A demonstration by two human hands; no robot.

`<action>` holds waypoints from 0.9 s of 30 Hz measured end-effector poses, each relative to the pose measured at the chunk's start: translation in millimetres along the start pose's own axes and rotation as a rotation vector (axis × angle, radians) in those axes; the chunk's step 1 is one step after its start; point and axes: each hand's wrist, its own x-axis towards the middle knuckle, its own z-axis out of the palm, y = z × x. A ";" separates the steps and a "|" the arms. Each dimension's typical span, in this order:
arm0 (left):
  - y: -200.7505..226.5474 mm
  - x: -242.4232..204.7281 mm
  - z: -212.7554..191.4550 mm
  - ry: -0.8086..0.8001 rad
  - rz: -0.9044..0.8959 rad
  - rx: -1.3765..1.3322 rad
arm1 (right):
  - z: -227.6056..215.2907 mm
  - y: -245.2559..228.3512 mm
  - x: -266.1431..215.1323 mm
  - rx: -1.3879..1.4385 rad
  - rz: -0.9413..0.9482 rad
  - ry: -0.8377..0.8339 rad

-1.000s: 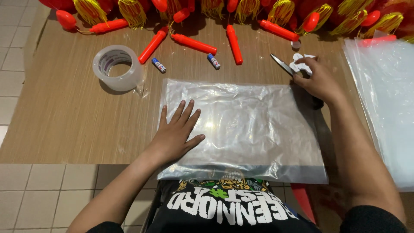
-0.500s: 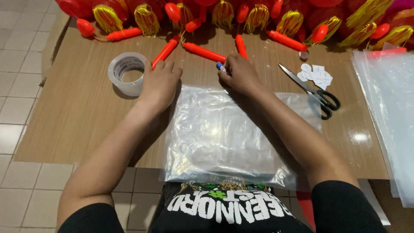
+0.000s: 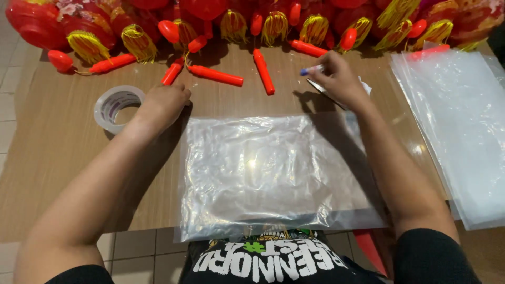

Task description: Assembling a decorative lantern by attaching a plastic handle to the main body

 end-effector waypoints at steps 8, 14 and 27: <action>51.5 22.8 -96.6 0.188 0.204 -0.454 | -76.7 122.1 42.8 -0.044 0.068 0.347; 107.0 59.6 -119.5 0.366 0.355 -0.637 | -70.4 174.5 85.3 -0.200 0.149 0.369; 140.0 79.1 -139.4 0.386 0.342 -0.985 | -49.1 189.5 87.5 -0.341 0.220 0.272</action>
